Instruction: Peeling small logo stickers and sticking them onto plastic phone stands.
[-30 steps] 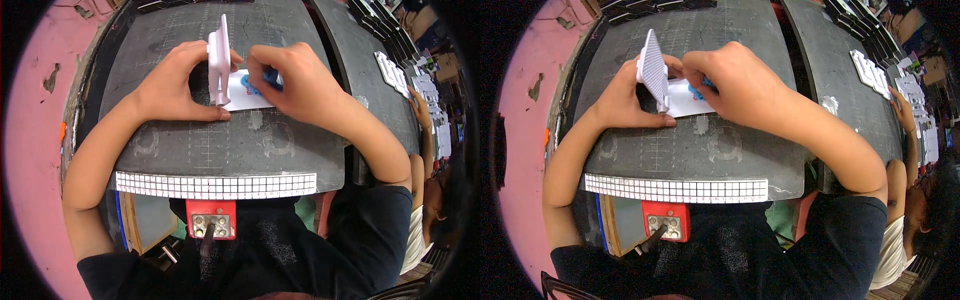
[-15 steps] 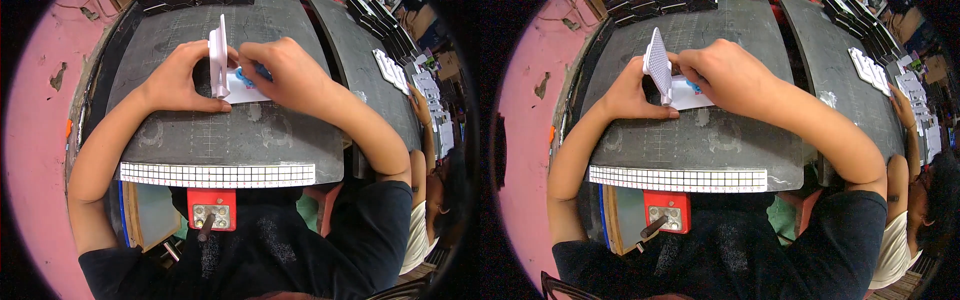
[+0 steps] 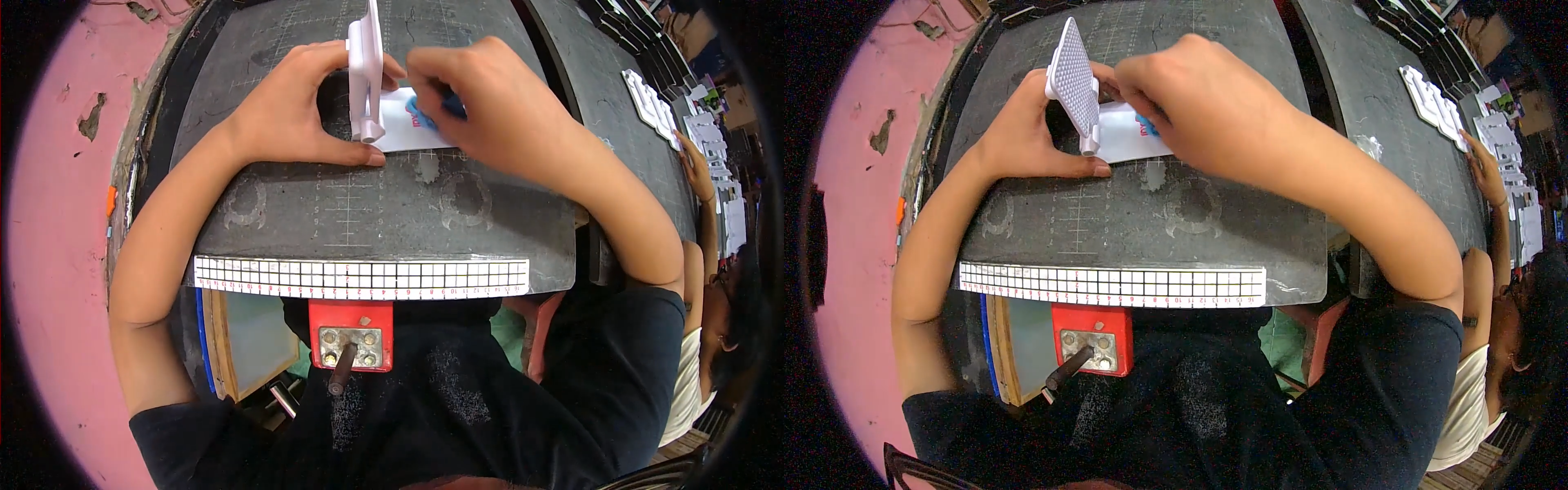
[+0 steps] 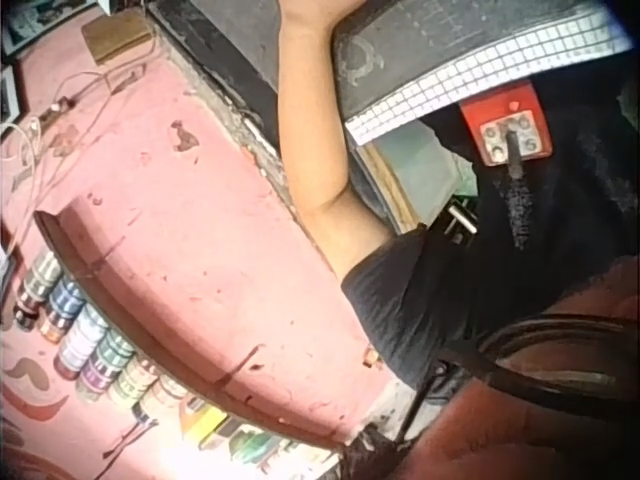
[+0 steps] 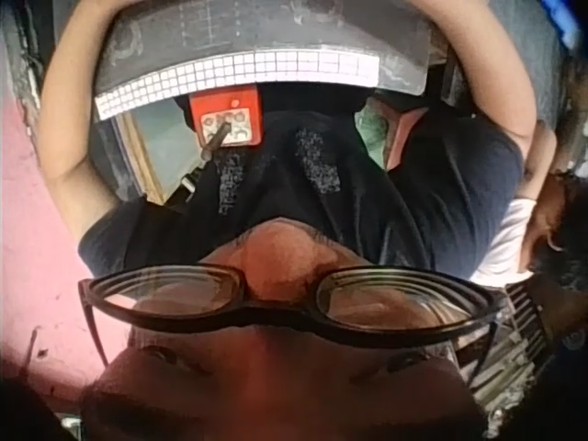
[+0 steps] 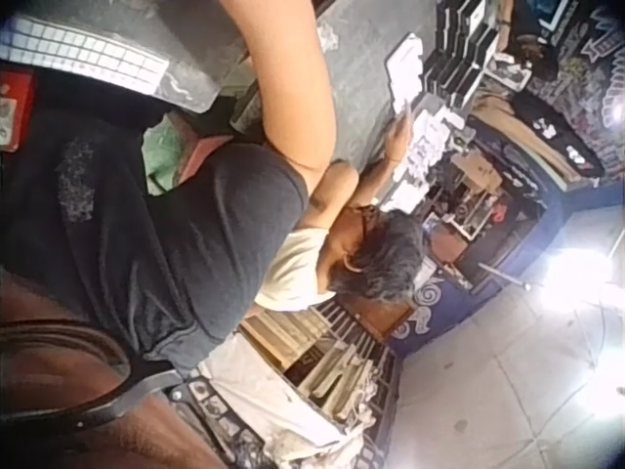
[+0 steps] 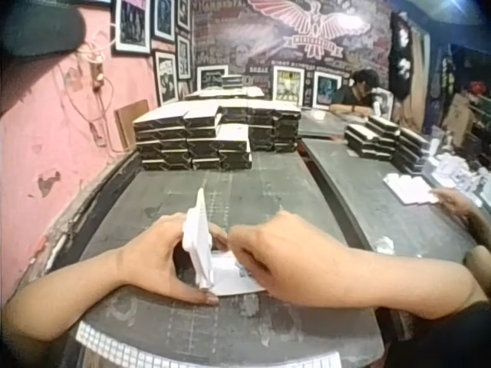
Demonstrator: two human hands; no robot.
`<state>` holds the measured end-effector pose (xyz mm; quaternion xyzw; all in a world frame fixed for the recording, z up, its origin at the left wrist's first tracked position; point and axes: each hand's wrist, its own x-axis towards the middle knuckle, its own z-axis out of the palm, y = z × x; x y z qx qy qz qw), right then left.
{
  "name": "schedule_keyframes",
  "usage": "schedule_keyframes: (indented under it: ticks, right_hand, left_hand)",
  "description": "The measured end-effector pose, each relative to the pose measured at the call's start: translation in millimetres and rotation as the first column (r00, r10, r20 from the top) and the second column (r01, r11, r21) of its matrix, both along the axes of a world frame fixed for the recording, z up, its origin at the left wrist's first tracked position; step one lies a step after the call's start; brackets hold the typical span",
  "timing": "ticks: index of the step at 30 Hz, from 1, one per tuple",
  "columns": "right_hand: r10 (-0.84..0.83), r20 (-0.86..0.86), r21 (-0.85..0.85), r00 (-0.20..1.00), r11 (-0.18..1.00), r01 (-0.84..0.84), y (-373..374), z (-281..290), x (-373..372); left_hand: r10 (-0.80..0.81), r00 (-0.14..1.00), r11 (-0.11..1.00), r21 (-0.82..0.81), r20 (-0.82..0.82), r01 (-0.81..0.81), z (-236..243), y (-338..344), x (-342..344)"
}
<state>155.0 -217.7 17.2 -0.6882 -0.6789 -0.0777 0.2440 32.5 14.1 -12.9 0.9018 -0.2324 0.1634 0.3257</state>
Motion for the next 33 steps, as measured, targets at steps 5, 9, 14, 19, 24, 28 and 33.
schedule_keyframes:
  ticks: [5, 9, 14, 19, 24, 28, 33]
  right_hand:
    - [-0.013, 0.001, -0.013, 1.0, 1.0, 0.013, -0.1, -3.9, 4.9]
    - [0.022, 0.037, -0.01, 0.999, 1.0, -0.021, -4.6, -2.0, -0.2]
    - [0.021, 0.075, 0.046, 0.997, 0.999, -0.024, -4.9, -6.0, 3.0]
    - [0.045, 0.029, 0.095, 0.999, 0.994, -0.047, -1.0, -11.0, 5.1]
    - [0.014, 0.037, -0.018, 0.999, 1.0, -0.014, -1.4, -2.0, -7.3]
    - [0.012, 0.042, -0.025, 0.999, 1.0, -0.011, -5.3, -3.6, -9.0]
    - [-0.003, 0.025, 0.03, 1.0, 1.0, 0.002, -3.2, -0.9, -3.3]
  left_hand:
    - [-0.035, 0.999, 0.998, -0.047, -0.013, 0.035, -4.7, 1.6, 3.3]
    - [-0.016, 1.0, 0.999, -0.038, -0.024, 0.015, -4.4, 3.9, 2.3]
    - [-0.022, 0.999, 0.995, -0.095, -0.037, 0.018, -3.3, 1.4, 4.1]
    - [0.021, 0.999, 0.999, -0.029, -0.048, -0.023, 4.8, -5.9, -0.5]
    - [0.029, 0.998, 0.999, -0.017, -0.051, -0.03, 3.5, -2.0, 0.1]
    - [0.038, 0.999, 0.998, 0.05, 0.02, -0.039, 4.4, -4.8, -2.1]
    - [0.039, 0.995, 0.999, -0.031, -0.09, -0.042, 4.7, -7.2, 0.4]
